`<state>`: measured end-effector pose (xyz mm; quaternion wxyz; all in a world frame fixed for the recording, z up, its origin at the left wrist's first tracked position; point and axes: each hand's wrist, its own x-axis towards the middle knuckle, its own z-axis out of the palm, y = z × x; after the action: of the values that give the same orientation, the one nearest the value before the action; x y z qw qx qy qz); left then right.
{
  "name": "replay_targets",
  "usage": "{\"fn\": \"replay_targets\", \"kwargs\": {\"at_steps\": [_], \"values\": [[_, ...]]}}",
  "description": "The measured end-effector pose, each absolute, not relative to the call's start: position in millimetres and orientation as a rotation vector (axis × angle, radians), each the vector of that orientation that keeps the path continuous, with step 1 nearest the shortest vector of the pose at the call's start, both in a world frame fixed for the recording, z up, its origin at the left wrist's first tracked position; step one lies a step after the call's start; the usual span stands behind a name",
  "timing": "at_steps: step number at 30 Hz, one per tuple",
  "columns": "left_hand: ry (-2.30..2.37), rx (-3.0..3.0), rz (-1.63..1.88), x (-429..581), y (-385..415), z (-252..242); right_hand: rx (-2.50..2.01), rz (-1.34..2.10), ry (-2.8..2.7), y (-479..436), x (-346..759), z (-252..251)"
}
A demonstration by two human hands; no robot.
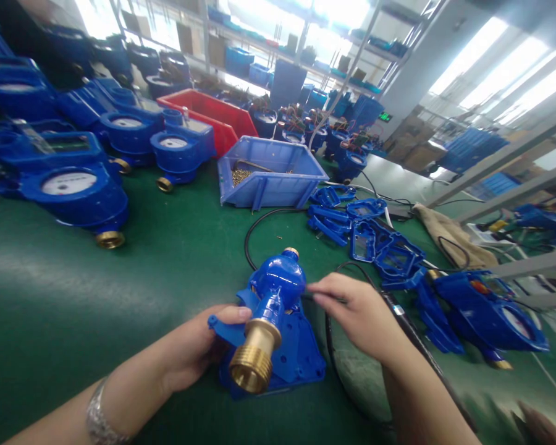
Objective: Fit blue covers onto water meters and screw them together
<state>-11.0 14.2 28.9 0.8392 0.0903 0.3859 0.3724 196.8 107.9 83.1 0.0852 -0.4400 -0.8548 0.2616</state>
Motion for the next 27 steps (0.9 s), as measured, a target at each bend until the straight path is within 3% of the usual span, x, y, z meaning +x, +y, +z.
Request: {"fn": "replay_targets", "kwargs": {"at_steps": [3,12,18,23,27], "values": [[0.804,0.18,0.8,-10.8,13.4,28.3,-1.529,0.614,-2.396,157.2,179.1,64.1],[0.801,0.164,0.804,-10.0,13.4,28.7,-1.432,0.721,-2.482,223.6,128.5,15.8],[0.838,0.147,0.793,-10.2,13.7,29.0,-1.505,0.869,-2.308,189.9,165.3,53.5],[0.874,0.16,0.791,-9.4,13.4,31.2,-1.471,1.264,-2.288,110.1,212.6,98.5],[0.909,0.136,0.803,-8.0,13.0,35.3,-1.351,1.469,-2.406,69.0,223.8,104.2]]}}
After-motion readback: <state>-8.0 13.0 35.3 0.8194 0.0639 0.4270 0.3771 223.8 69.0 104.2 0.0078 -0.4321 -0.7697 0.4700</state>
